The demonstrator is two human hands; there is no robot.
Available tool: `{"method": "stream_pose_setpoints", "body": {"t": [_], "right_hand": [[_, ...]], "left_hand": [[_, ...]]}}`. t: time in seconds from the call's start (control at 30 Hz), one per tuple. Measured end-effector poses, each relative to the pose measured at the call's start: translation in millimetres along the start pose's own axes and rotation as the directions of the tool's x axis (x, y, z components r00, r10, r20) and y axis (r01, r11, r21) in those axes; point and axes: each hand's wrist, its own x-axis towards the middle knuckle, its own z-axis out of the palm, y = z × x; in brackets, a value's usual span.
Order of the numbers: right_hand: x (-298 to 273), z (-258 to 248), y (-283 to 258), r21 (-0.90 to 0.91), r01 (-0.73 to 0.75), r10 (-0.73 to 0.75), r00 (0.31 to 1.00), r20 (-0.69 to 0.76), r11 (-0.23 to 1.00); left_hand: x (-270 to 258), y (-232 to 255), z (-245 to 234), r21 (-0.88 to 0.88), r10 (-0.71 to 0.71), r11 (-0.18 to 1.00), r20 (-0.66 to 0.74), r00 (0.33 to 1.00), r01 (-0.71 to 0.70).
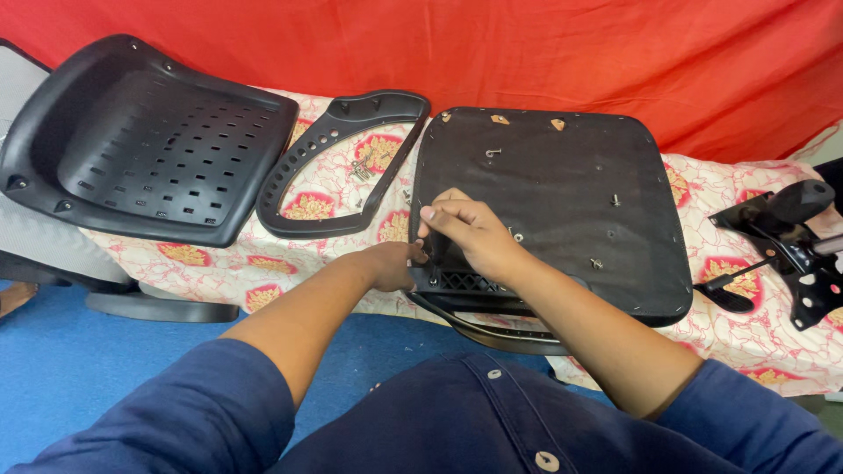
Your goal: The person disassembles an office chair by removing the base and then unscrewing the seat from the gas lift mechanism using a screwdriver. The chair parts are placed on a table.
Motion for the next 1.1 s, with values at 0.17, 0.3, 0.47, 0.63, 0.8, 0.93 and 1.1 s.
{"method": "stream_pose_setpoints", "body": {"t": [0.17, 0.3, 0.47, 0.63, 0.8, 0.93, 1.1], "right_hand": [[-1.4, 2.3, -1.2, 0.054, -0.075, 0.076, 0.997, -0.017, 0.996], [-0.6, 0.4, 2.3, 0.136, -0.117, 0.126, 0.99, -0.058, 0.984], [0.4, -8.1, 6.3, 0.173, -0.089, 0.095, 0.995, -0.025, 0.981], [3.0, -8.1, 10.6, 0.102, -0.063, 0.066, 0.998, -0.022, 0.993], [3.2, -3.6, 11.4, 0.223, -0.143, 0.144, 0.989, 0.011, 0.964], [0.9, -0.6, 9.3, 0.221, -0.169, 0.167, 0.986, 0.025, 0.961], [-8.4, -1.4, 5.0, 0.182, -0.169, 0.167, 0.986, 0.025, 0.969]], "left_hand": [[5.1, 0.8, -6.5, -0.019, -0.022, 1.0, -0.001, 1.0, 0.022], [9.5, 3.0, -11.1, -0.001, -0.009, 1.0, -0.037, 0.999, 0.009], [10.4, 0.8, -10.0, -0.003, -0.001, 1.0, -0.044, 0.999, 0.001], [4.2, -1.9, -10.0, -0.005, 0.042, 0.999, -0.059, 0.997, -0.042], [-0.4, -0.8, -14.7, 0.02, 0.032, 0.999, -0.036, 0.999, -0.031], [5.1, 1.0, -19.2, 0.033, -0.011, 0.999, 0.003, 1.0, 0.011], [15.2, 3.6, -16.3, 0.132, 0.003, 0.991, -0.012, 1.0, -0.001]]}}
